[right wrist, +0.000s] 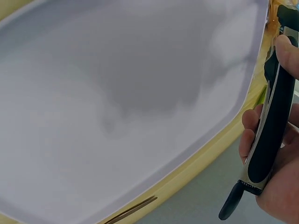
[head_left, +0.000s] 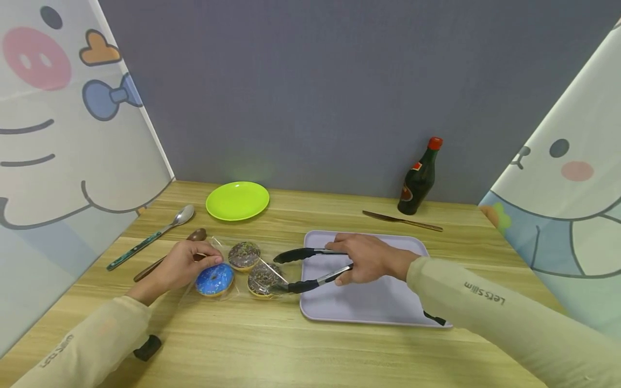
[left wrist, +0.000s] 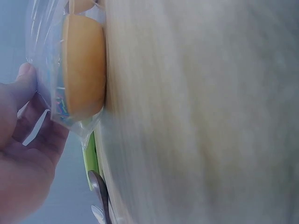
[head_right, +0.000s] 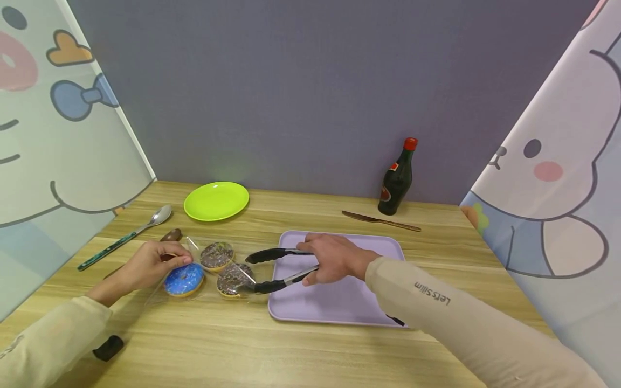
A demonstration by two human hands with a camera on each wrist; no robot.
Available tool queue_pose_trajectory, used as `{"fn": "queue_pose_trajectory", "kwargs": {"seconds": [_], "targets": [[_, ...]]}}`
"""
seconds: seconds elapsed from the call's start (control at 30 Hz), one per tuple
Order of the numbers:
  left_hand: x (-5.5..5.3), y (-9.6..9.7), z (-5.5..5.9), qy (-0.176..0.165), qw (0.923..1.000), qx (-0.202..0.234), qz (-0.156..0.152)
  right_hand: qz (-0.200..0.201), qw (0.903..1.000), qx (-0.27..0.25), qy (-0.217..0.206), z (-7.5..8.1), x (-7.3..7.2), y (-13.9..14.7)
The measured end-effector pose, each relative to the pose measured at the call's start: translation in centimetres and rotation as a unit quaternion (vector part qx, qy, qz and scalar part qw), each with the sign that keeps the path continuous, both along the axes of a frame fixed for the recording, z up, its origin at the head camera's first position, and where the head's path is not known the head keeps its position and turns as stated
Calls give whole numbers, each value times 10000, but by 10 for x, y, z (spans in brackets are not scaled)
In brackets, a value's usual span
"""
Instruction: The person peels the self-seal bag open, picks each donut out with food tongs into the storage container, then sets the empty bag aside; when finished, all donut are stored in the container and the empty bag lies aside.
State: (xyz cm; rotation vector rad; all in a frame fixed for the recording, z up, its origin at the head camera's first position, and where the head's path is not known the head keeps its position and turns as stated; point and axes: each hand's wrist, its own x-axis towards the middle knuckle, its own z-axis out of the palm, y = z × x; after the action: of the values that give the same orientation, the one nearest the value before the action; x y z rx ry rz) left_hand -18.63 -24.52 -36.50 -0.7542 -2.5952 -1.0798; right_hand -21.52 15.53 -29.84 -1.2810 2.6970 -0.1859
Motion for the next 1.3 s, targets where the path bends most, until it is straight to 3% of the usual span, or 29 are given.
{"fn": "queue_pose_trajectory", "kwargs": {"seconds": [0.7, 1.0, 1.3], "targets": [[1, 2, 0, -49, 10000, -29, 34, 213, 9997, -65, -56, -8, -1, -1], [2, 3, 2, -81, 9999, -58, 58, 4, 9998, -137, 169, -11, 3, 2], [3, 2, 2, -232, 9995, -115, 180, -123, 9990, -411, 126, -8, 6, 12]]}}
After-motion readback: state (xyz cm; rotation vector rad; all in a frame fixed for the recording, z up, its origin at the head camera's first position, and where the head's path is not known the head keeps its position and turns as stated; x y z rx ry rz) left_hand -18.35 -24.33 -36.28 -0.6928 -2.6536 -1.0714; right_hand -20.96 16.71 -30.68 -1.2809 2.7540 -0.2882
